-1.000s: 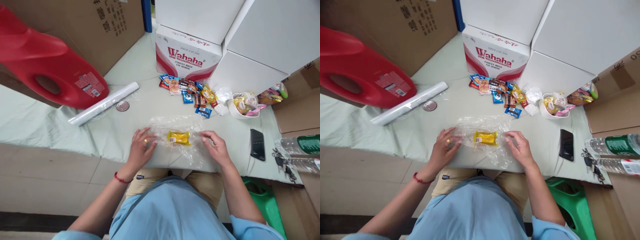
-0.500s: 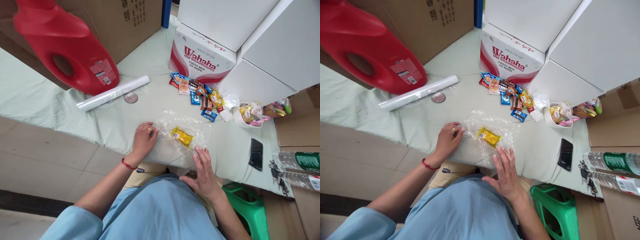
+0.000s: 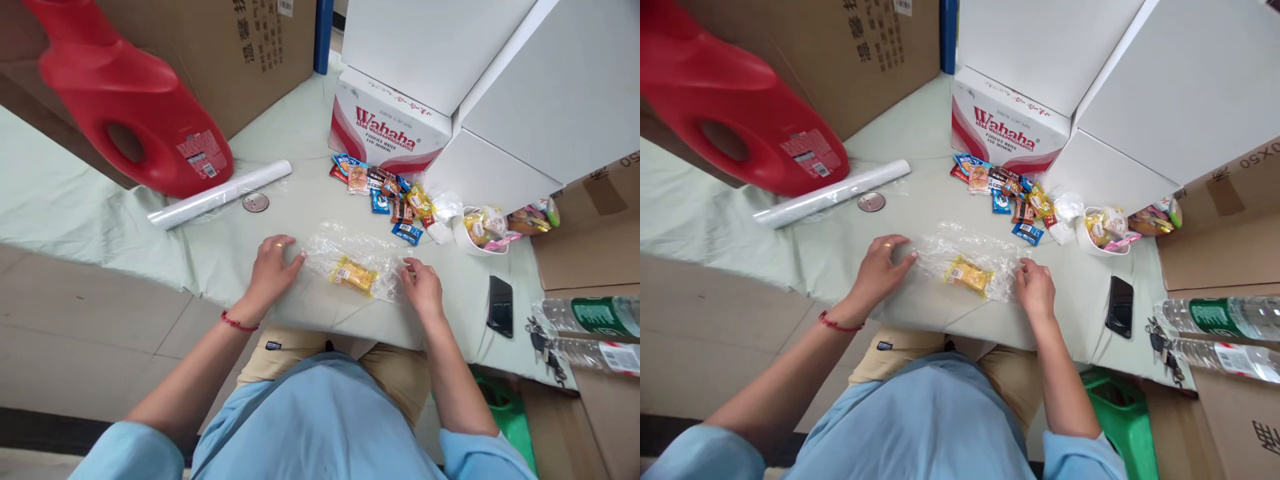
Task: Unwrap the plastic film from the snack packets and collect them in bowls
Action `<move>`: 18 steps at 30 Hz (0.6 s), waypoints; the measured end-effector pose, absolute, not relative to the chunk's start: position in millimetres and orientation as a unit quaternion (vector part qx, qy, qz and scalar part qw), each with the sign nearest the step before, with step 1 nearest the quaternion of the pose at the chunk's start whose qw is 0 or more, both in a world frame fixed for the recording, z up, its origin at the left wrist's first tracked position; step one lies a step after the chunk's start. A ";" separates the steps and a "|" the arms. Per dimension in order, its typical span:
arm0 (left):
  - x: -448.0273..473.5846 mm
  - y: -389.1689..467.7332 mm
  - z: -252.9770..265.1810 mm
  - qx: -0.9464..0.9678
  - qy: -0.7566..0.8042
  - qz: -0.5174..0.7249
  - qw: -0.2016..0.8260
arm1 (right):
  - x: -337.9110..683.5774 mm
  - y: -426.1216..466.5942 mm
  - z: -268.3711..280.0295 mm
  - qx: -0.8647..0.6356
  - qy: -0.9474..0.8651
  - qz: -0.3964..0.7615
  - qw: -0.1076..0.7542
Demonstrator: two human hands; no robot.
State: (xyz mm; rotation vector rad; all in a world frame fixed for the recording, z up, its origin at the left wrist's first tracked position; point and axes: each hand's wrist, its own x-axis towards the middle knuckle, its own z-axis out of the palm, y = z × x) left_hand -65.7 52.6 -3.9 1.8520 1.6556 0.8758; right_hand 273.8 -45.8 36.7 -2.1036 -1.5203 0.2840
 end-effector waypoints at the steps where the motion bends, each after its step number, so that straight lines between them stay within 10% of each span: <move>1: -70.6 49.2 -2.1 0.669 0.617 0.350 0.225 | 273.4 -49.1 37.9 -0.768 -0.581 0.049 0.266; 7: -75.7 -6.7 24.9 0.693 0.541 0.476 0.023 | 239.2 -84.7 47.2 -0.618 -0.686 -0.048 0.381; 18: 26.3 -2.1 -9.0 0.873 0.376 0.277 0.142 | 248.9 -43.2 34.8 -0.563 -0.756 0.086 0.323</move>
